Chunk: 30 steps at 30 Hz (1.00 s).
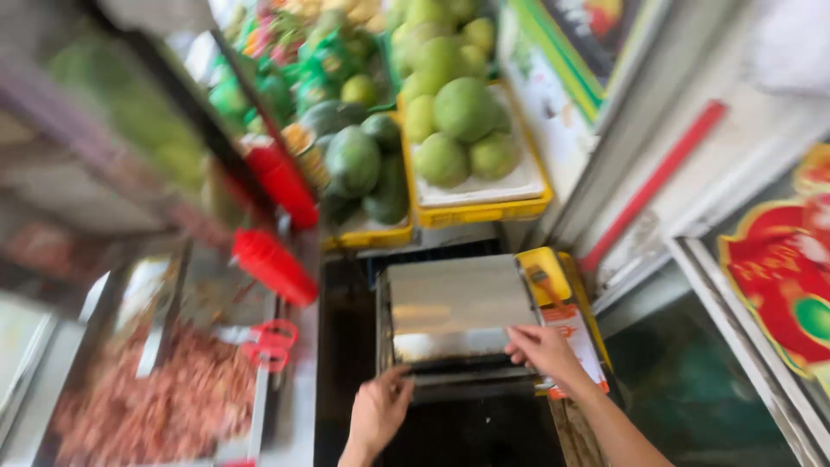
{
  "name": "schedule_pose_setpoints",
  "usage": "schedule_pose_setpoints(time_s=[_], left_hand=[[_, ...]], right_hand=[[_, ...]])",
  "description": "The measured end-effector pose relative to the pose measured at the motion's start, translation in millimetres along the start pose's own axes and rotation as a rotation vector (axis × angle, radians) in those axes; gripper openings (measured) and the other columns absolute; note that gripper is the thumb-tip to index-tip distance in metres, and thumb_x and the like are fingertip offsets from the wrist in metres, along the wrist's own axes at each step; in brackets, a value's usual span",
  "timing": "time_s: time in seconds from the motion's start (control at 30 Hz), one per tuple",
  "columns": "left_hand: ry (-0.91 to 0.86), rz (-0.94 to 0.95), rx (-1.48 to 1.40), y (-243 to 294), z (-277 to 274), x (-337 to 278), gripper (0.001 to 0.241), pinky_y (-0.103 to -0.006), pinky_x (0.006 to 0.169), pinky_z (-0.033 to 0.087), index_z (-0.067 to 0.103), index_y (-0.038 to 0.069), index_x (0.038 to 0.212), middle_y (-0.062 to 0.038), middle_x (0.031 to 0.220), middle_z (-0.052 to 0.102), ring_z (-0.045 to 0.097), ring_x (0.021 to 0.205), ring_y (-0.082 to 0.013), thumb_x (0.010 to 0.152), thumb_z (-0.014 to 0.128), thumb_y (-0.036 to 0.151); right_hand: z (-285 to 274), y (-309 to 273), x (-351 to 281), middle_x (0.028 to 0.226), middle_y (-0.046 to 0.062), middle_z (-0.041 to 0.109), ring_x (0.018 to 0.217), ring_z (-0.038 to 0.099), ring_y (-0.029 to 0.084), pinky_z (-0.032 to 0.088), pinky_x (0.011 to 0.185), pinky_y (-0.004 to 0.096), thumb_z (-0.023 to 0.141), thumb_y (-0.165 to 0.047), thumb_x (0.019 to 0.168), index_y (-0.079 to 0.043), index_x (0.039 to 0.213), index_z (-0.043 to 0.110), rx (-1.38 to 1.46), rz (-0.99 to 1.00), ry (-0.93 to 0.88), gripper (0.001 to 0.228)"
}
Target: Preparing several banh mi sandwiches by adding meat, vegetables, and sauce, and using a sandwich press.
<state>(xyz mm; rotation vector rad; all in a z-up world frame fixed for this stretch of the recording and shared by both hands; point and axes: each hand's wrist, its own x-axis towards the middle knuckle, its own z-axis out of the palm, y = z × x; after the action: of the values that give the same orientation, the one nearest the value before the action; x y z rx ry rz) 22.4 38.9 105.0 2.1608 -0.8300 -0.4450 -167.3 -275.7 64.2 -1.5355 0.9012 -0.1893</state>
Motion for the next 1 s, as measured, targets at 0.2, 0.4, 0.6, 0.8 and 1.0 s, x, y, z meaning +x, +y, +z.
schedule_pose_setpoints(time_s=[0.2, 0.4, 0.6, 0.8, 1.0], left_hand=[[0.486, -0.192, -0.282, 88.7, -74.2, -97.0, 0.030, -0.0318, 0.061, 0.055, 0.075, 0.005, 0.113, -0.010, 0.077, 0.074, 0.070, 0.064, -0.0171, 0.099, 0.064, 0.028], [0.947, -0.426, -0.475, 102.2, -114.5, -224.4, 0.033, -0.0262, 0.047, 0.045, 0.074, 0.002, 0.117, -0.005, 0.072, 0.070, 0.056, 0.052, -0.0086, 0.103, 0.062, 0.029], [1.398, -0.415, -0.328, 73.3, -140.2, -365.0, 0.032, -0.0232, 0.046, 0.053, 0.073, 0.001, 0.116, -0.008, 0.079, 0.076, 0.068, 0.056, -0.0106, 0.099, 0.067, 0.027], [1.692, -0.714, -0.011, 54.4, -203.2, -460.5, 0.037, -0.0303, 0.063, 0.060, 0.075, 0.001, 0.117, -0.012, 0.088, 0.078, 0.075, 0.074, -0.0169, 0.097, 0.067, 0.031], [1.623, -1.052, 0.094, -82.9, -208.3, -476.6, 0.056, -0.0446, 0.085, 0.054, 0.066, 0.003, 0.129, -0.017, 0.096, 0.074, 0.072, 0.092, -0.0334, 0.088, 0.068, 0.041]], right_hand=[[95.8, -102.1, 0.7, 0.094, 0.006, 0.074, 0.076, 0.063, 0.010, 0.049, 0.064, 0.026, 0.063, -0.032, 0.101, -0.006, 0.127, 0.072, -0.112, -0.153, -0.562, 0.038], [198.1, -112.2, -14.1, 0.103, 0.008, 0.075, 0.081, 0.065, 0.012, 0.048, 0.067, 0.027, 0.065, -0.027, 0.102, -0.006, 0.130, 0.073, -0.221, -0.128, -0.931, 0.036], [267.6, -130.8, -82.0, 0.100, 0.007, 0.076, 0.078, 0.066, 0.012, 0.050, 0.068, 0.028, 0.064, -0.027, 0.100, -0.008, 0.128, 0.073, -0.314, -0.210, -1.186, 0.035], [311.9, -126.0, -137.5, 0.100, 0.007, 0.075, 0.079, 0.065, 0.012, 0.050, 0.069, 0.026, 0.064, -0.027, 0.100, -0.007, 0.129, 0.073, -0.356, -0.232, -1.225, 0.036], [354.2, -130.5, -232.1, 0.099, 0.007, 0.077, 0.078, 0.066, 0.011, 0.049, 0.066, 0.025, 0.062, -0.027, 0.100, -0.008, 0.134, 0.068, -0.398, -0.297, -1.330, 0.040]])
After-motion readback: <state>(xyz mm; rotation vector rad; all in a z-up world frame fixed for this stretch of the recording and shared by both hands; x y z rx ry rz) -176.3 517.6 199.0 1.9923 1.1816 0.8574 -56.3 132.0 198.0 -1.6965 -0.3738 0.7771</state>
